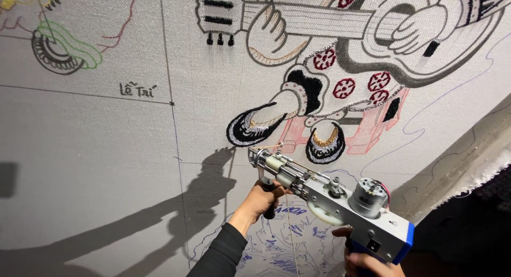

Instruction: The person uses a tufting gun to create a rug on a vertical canvas frame.

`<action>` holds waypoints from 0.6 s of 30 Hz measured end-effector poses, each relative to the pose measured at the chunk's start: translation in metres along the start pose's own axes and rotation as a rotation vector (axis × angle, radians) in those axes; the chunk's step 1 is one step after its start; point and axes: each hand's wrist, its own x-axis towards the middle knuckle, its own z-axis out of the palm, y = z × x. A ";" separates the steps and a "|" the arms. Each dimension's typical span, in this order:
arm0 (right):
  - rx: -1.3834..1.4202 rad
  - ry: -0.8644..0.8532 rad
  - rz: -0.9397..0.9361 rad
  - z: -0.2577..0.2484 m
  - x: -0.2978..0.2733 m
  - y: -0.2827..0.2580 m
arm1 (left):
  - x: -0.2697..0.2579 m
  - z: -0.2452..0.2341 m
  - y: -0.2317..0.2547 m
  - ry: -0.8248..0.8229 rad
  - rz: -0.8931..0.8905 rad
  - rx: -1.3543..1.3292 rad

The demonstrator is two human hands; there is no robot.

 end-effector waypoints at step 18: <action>-0.284 -0.625 0.347 0.060 0.080 0.120 | -0.031 -0.037 0.011 0.290 0.268 -0.232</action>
